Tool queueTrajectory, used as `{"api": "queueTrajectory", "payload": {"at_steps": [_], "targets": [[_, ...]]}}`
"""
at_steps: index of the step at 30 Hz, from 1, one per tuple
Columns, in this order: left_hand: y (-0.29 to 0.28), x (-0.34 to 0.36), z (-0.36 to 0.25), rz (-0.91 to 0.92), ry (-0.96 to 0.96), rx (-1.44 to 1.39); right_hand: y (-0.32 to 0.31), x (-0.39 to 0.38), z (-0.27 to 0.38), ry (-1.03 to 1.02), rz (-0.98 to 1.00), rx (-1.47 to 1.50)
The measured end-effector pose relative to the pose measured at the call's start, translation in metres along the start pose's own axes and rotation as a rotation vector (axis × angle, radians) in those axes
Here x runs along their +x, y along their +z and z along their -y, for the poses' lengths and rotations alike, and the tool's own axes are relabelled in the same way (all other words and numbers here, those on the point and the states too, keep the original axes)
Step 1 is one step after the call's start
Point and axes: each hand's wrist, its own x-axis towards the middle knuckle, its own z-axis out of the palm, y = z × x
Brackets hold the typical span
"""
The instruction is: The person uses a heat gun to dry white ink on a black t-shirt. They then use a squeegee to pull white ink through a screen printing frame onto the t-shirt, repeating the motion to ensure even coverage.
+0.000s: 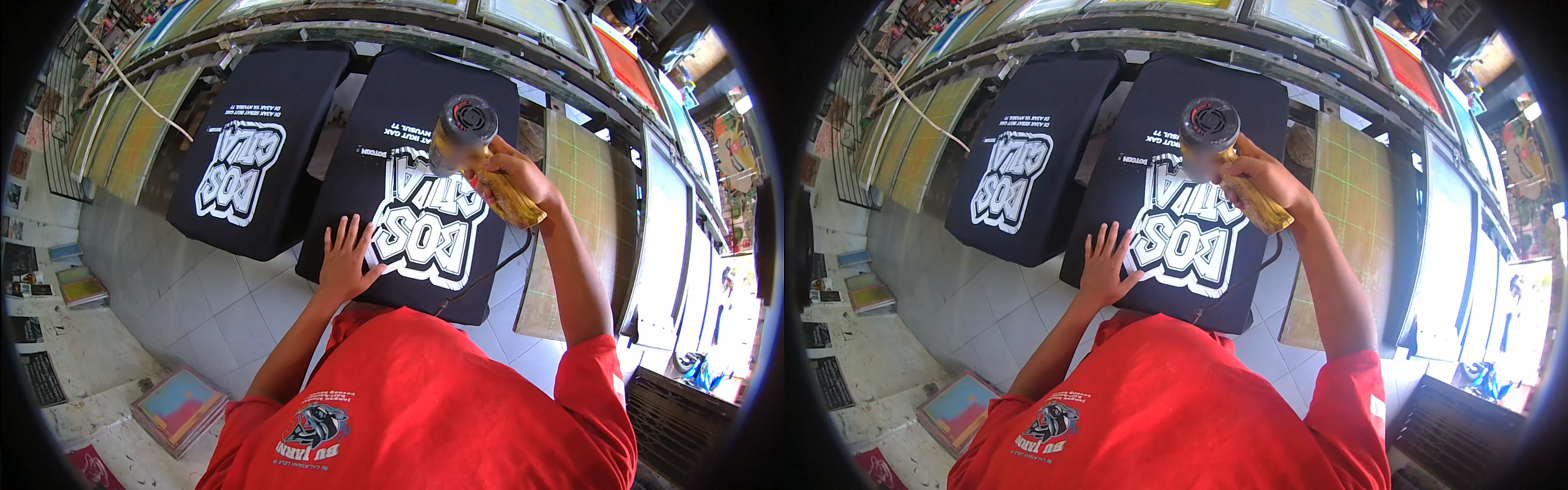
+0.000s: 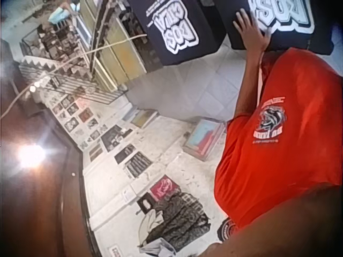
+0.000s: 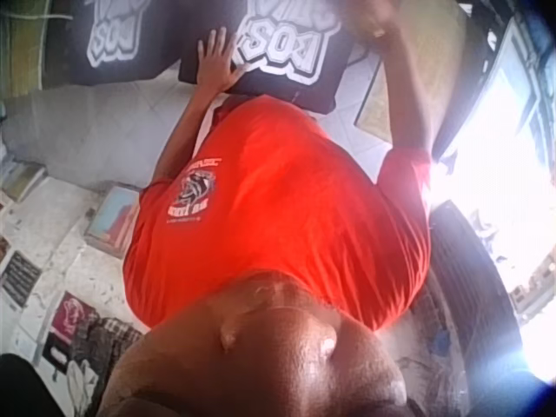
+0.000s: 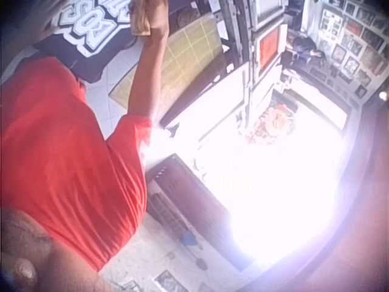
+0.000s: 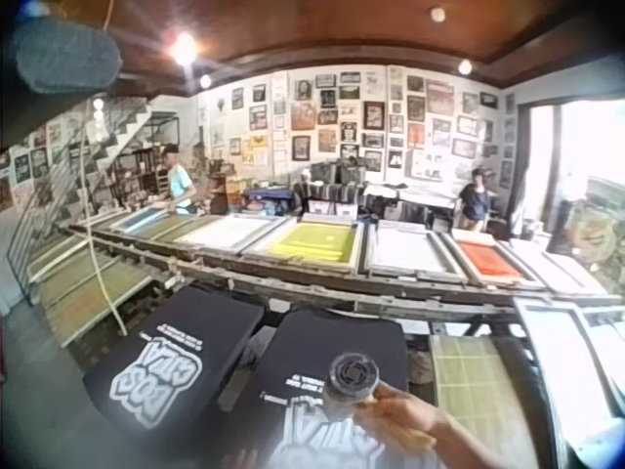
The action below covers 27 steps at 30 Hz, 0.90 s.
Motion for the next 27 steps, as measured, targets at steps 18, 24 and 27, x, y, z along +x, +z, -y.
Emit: {"api": "queueTrajectory", "payload": {"at_steps": [18,24,27], "targets": [[0.003,0.000,0.001,-0.026,0.005,-0.024,0.009,0.021,-0.010,-0.077,0.090,0.095],[0.001,0.000,0.000,-0.028,0.002,-0.042,0.014,0.014,-0.003,-0.066,0.045,-0.006],[0.000,0.000,-0.001,-0.027,0.001,-0.038,0.008,0.005,-0.003,-0.029,0.094,-0.043]]}}
